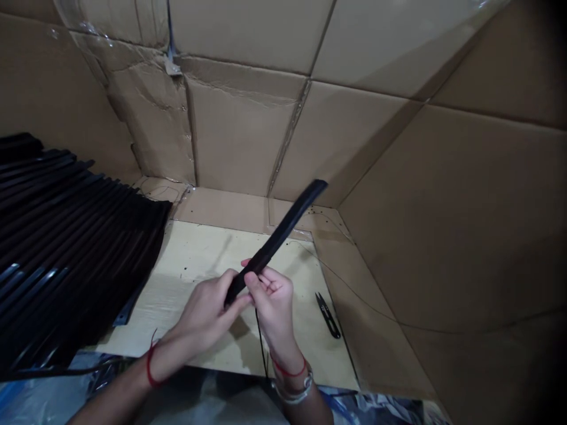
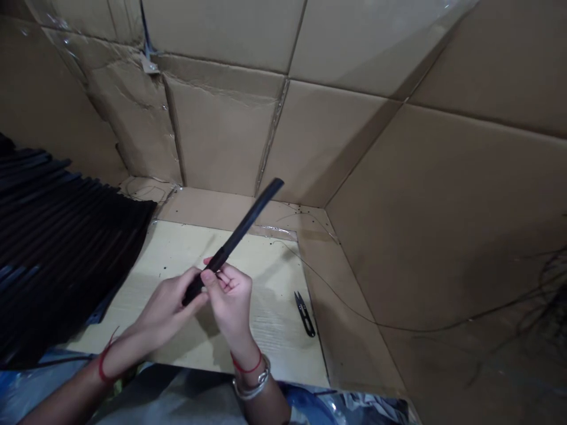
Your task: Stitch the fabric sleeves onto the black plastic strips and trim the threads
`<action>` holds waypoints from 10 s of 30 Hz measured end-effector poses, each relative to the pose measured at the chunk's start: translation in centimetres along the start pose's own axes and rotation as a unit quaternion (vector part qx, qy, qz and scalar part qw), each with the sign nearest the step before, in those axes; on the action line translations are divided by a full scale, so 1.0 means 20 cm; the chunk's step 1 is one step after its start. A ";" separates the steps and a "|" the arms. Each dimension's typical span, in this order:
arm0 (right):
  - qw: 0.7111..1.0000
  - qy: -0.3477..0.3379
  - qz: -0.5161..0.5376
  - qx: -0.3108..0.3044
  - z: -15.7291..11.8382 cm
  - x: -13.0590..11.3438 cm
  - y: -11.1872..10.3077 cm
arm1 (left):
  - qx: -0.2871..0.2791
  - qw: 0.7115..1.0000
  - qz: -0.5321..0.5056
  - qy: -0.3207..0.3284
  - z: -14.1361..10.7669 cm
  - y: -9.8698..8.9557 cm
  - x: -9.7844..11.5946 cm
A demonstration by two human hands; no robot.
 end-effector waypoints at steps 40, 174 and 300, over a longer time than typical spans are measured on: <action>0.999 0.040 0.026 -0.010 0.00 0.08 0.01 | -0.098 0.995 0.012 -0.016 0.02 0.02 0.00; 0.966 -0.187 -0.174 0.039 -0.18 -0.01 0.07 | -0.259 0.872 -0.383 -0.158 -0.07 0.11 -0.02; 0.998 0.055 0.024 -0.011 -0.08 0.11 -0.01 | -0.058 0.997 -0.018 -0.052 -0.03 0.06 -0.05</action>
Point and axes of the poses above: each hand's wrist, its own z-axis towards the middle knuckle, its own y-axis out of the palm, x = y × z, the point moved 2 cm from there along z, towards the middle knuckle, and after that the axes turned 14 degrees about z, right-handed, at the moved point
